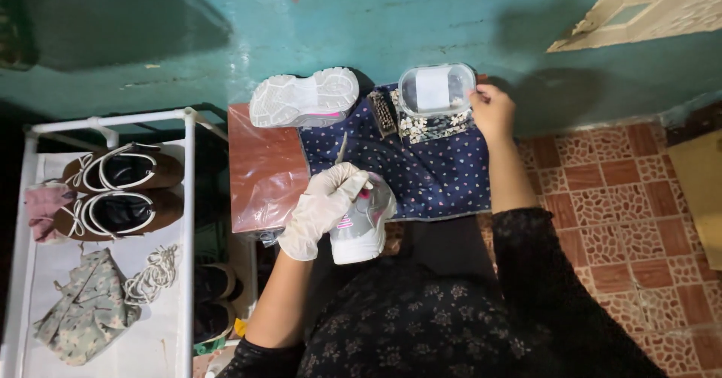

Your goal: The person cleans a white and pink sneaker by first brushing the sole and upper with a small brush. They then dip a cloth into a container of liquid and wipe the shoe's exterior. Finally, they use the cloth to wipe the inside of the shoe.

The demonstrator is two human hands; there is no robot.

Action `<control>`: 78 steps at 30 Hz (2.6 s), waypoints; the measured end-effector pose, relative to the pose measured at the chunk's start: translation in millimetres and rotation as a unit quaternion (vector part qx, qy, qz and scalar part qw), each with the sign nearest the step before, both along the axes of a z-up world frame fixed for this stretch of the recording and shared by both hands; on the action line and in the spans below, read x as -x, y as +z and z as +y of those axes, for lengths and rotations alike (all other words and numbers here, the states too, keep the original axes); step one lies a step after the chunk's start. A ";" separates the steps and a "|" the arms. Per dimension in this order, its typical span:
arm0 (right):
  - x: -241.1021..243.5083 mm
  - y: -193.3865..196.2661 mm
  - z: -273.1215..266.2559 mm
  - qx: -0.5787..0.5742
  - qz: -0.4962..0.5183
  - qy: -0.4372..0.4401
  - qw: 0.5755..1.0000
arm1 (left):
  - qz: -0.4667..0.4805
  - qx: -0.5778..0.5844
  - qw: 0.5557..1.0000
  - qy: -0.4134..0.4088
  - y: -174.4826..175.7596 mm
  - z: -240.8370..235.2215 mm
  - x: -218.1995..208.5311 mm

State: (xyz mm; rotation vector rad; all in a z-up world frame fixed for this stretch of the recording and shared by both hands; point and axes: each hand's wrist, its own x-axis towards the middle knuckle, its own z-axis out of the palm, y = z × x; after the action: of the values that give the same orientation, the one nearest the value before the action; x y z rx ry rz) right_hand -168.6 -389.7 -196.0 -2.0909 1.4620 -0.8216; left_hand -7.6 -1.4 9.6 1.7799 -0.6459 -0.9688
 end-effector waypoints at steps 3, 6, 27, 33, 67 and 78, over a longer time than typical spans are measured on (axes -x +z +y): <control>-12.1 29.4 23.2 -0.137 -0.120 0.022 0.983 | -0.001 0.006 1.000 0.006 -1.0 -0.1 0.8; -15.1 27.7 24.4 -0.152 -0.125 0.030 0.980 | 0.008 0.019 1.000 0.010 -0.7 2.2 2.1; -26.3 152.6 138.8 -0.149 -0.163 0.112 0.969 | 0.004 -0.033 0.999 -0.014 -2.1 15.5 -0.8; -78.1 196.1 180.6 -0.204 -0.197 0.210 0.936 | -0.020 -0.034 0.999 -0.037 -9.6 16.3 -0.3; -125.3 156.4 108.8 -0.104 0.028 0.419 0.902 | -0.022 0.020 0.998 -0.050 -4.3 15.0 -5.8; -33.2 52.9 47.5 -0.005 0.180 0.107 0.978 | -0.030 0.002 0.999 -0.027 -1.4 1.8 -7.2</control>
State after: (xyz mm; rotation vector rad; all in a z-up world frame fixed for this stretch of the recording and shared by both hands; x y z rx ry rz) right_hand -135.3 -342.1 -143.1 -2.4285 1.3703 -0.3650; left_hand -0.4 0.4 8.2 1.8015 -0.7367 -0.9522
